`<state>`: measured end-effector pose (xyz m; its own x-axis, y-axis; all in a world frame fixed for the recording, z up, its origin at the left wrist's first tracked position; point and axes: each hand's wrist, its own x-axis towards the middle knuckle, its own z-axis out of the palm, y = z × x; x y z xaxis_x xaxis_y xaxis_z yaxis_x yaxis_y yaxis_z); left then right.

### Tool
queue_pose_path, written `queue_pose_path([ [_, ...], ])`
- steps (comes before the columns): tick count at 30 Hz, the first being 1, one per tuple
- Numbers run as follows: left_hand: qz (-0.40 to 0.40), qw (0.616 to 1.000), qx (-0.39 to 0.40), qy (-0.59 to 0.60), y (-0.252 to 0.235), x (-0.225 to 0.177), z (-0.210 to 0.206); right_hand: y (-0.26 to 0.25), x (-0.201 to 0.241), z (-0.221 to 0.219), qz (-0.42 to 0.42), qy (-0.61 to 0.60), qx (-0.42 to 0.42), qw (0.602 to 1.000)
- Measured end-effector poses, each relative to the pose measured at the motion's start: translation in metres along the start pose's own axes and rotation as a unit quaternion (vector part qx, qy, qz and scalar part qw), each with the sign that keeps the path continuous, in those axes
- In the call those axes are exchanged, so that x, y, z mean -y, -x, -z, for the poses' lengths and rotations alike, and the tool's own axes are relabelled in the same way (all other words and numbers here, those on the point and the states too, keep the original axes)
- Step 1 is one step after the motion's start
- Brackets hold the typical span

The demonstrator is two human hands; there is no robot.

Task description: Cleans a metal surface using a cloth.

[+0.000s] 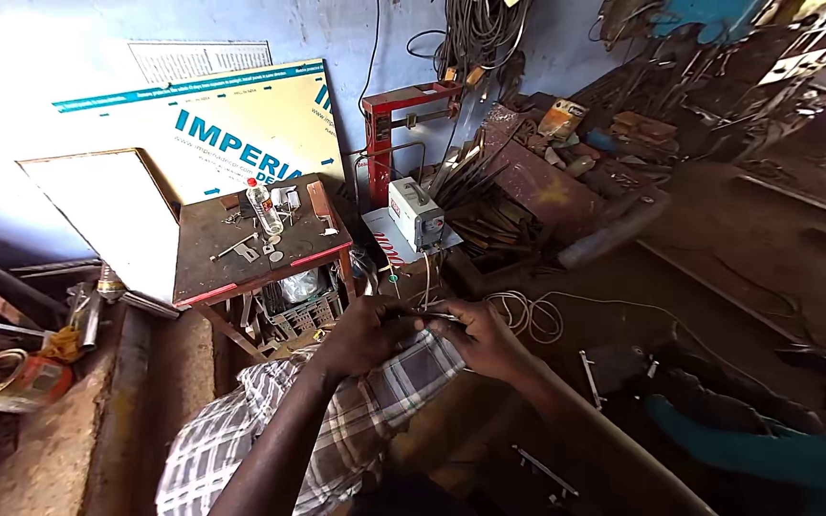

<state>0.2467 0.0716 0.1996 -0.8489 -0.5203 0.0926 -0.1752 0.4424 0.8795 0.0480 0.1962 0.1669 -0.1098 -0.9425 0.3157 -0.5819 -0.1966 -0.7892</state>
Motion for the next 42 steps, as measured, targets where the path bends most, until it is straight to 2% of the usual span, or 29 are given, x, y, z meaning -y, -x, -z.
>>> queue_pose_path([
  [2, -0.013, 0.999, -0.028, -0.023, -0.001, 0.003, -0.006, 0.002, -0.002, -0.003, 0.001, 0.014, -0.002, 1.0],
  [5, -0.034, 0.996, -0.064, -0.06, -0.001, 0.009, -0.014, 0.006, -0.01, -0.009, 0.055, 0.065, -0.029, 0.996],
  [9, 0.058, 0.992, -0.081, -0.071, 0.003, -0.004, -0.027, 0.012, -0.012, -0.017, 0.082, 0.067, -0.051, 0.993],
  [12, 0.118, 0.989, -0.093, 0.015, 0.005, -0.004, -0.043, 0.018, -0.017, -0.027, 0.06, 0.033, -0.063, 0.996],
  [15, 0.159, 0.971, -0.167, 0.069, 0.002, 0.011, -0.06, 0.028, -0.026, -0.048, 0.029, -0.032, -0.053, 0.998],
  [18, 0.28, 0.945, -0.163, -0.038, -0.007, 0.036, -0.069, 0.048, -0.035, -0.082, -0.006, -0.017, -0.01, 1.0],
  [20, 0.359, 0.923, -0.112, -0.083, -0.009, 0.057, -0.076, 0.06, -0.04, -0.1, -0.042, 0.08, 0.025, 0.996],
  [22, 0.419, 0.898, -0.068, -0.117, -0.004, 0.077, -0.091, 0.069, -0.038, -0.105, -0.079, 0.173, 0.1, 0.977],
  [25, 0.471, 0.869, -0.041, -0.145, 0.013, 0.094, -0.123, 0.087, -0.036, -0.106, -0.134, 0.233, 0.252, 0.93],
  [29, 0.494, 0.859, 0.006, -0.135, 0.031, 0.102, -0.153, 0.113, -0.046, -0.105, -0.129, 0.262, 0.345, 0.892],
  [31, 0.49, 0.863, 0.012, -0.122, 0.032, 0.106, -0.158, 0.123, -0.053, -0.104, -0.087, 0.276, 0.315, 0.904],
  [35, 0.436, 0.894, 0.035, -0.099, 0.031, 0.107, -0.169, 0.145, -0.085, -0.105, 0.041, 0.248, 0.112, 0.962],
  [36, 0.421, 0.902, 0.047, -0.083, 0.03, 0.104, -0.175, 0.152, -0.09, -0.102, 0.033, 0.21, 0.083, 0.974],
  [38, 0.415, 0.906, 0.08, -0.031, 0.03, 0.1, -0.192, 0.17, -0.097, -0.093, -0.024, 0.096, 0.085, 0.991],
  [40, 0.428, 0.896, 0.12, 0.014, 0.034, 0.101, -0.211, 0.191, -0.105, -0.093, -0.056, -0.016, 0.078, 0.995],
  [42, 0.435, 0.883, 0.177, 0.009, 0.043, 0.108, -0.228, 0.215, -0.117, -0.103, -0.047, -0.051, 0.071, 0.995],
])
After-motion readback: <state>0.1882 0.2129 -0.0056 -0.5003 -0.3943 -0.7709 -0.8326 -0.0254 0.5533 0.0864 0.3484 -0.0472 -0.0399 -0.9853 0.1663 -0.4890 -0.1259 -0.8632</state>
